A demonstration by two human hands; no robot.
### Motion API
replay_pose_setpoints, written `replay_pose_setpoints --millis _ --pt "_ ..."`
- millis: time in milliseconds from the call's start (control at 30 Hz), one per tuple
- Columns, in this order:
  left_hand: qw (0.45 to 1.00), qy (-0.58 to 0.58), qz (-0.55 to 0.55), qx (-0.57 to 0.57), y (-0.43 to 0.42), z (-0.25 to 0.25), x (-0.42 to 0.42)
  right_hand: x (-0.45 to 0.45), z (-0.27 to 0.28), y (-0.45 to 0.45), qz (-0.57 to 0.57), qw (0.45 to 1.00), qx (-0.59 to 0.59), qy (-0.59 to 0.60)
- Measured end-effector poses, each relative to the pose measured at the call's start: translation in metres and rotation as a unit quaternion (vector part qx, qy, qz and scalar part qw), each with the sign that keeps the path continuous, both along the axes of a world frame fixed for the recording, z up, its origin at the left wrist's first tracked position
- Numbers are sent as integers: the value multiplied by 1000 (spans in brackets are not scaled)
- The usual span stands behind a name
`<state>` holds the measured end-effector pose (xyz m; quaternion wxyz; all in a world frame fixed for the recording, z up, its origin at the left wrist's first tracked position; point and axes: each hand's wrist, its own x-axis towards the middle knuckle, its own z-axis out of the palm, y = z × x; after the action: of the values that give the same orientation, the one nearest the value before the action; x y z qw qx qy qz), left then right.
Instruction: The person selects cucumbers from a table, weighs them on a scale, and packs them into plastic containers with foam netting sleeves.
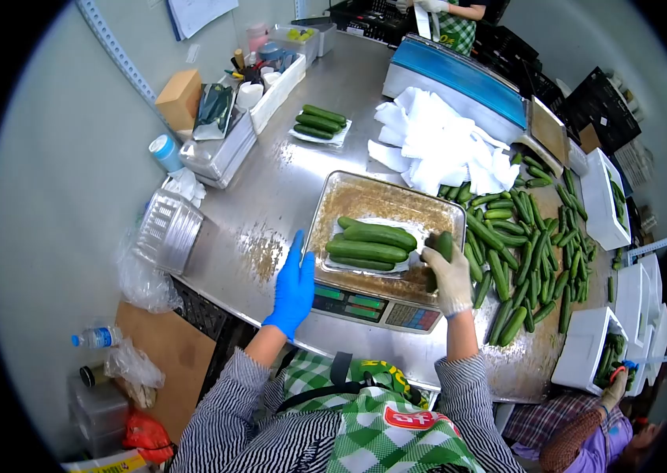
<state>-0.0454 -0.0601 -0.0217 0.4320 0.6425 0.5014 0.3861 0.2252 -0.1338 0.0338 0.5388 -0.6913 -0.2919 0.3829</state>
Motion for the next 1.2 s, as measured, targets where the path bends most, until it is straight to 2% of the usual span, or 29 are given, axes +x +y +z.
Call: replay_pose_setpoints --millis 100,133,367,467,567,700,733,833,967,1000,1100,1167,1200 --pt "998 4 -50 26 14 -17 25 -9 -12 24 10 999 20 44" --pt "993 104 -45 44 15 -20 31 -7 -17 26 22 999 -1 31" --pt "998 15 -51 21 15 -23 56 -11 -13 33 62 997 -21 -27" --pt "996 60 -52 33 16 -28 50 -2 -19 28 36 997 -38 -61" --pt "988 25 -118 -92 23 3 31 9 -10 18 46 993 -92 -54" --pt "951 80 -223 -200 51 26 18 11 -5 19 101 987 -127 4" --pt "957 118 -237 -121 56 16 17 11 -3 22 118 984 -130 8" --pt "933 129 -264 -206 69 33 24 14 1 31 145 981 -130 10" --pt "948 97 -257 -164 74 21 22 12 -4 31 138 984 -115 6" --pt "947 117 -253 -159 76 23 23 11 -2 33 133 983 -123 10" --pt "953 61 -229 -187 95 40 24 5 7 53 125 985 -120 11" --pt "962 76 -221 -142 116 47 20 4 6 68 132 987 -91 -17" --pt "964 83 -218 -127 130 54 18 -3 29 87 123 985 -116 31"
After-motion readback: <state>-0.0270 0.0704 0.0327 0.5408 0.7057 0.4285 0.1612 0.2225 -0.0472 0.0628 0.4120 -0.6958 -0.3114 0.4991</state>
